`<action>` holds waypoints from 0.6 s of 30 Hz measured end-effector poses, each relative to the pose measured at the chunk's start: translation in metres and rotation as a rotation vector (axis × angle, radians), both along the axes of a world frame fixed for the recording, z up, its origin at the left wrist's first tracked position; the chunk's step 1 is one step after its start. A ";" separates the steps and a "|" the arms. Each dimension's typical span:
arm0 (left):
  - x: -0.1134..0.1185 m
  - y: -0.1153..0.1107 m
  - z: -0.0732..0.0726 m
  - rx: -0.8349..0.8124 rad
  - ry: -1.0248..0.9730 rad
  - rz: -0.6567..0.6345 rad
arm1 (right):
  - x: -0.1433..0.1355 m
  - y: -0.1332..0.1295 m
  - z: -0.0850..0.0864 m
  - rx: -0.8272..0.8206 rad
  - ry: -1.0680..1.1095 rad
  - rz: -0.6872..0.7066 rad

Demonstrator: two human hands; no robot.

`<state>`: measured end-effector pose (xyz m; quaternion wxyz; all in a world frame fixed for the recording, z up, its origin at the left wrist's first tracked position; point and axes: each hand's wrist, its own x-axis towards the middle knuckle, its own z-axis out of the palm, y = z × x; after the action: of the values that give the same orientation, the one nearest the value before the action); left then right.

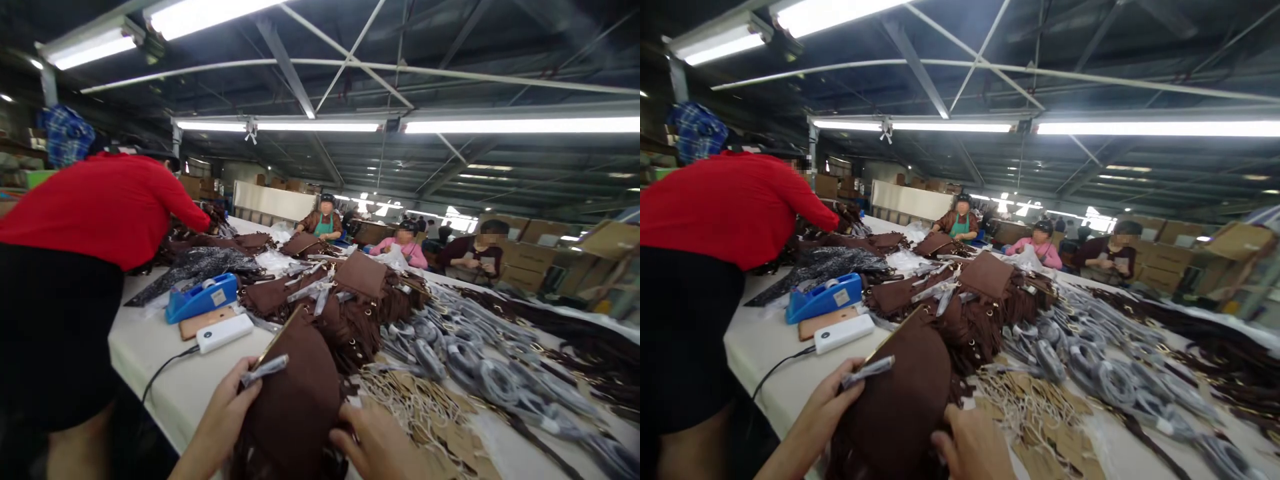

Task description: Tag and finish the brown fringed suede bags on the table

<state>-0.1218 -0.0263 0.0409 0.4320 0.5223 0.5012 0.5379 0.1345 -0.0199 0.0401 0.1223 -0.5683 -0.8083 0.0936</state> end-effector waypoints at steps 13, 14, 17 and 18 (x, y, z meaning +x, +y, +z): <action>0.022 -0.002 -0.003 0.258 0.594 0.053 | -0.079 0.029 0.050 0.186 0.131 0.453; 0.021 -0.002 -0.002 0.280 0.615 0.034 | -0.078 0.032 0.053 0.174 0.147 0.500; 0.019 -0.002 0.001 0.311 0.680 -0.027 | -0.071 0.036 0.063 0.056 0.226 0.582; 0.018 -0.002 0.000 0.298 0.712 -0.018 | -0.069 0.036 0.067 0.037 0.231 0.570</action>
<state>-0.1034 -0.0283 0.0406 0.1551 0.7379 0.5316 0.3859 0.0655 0.0165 0.1074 0.1923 -0.3019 -0.9175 0.1734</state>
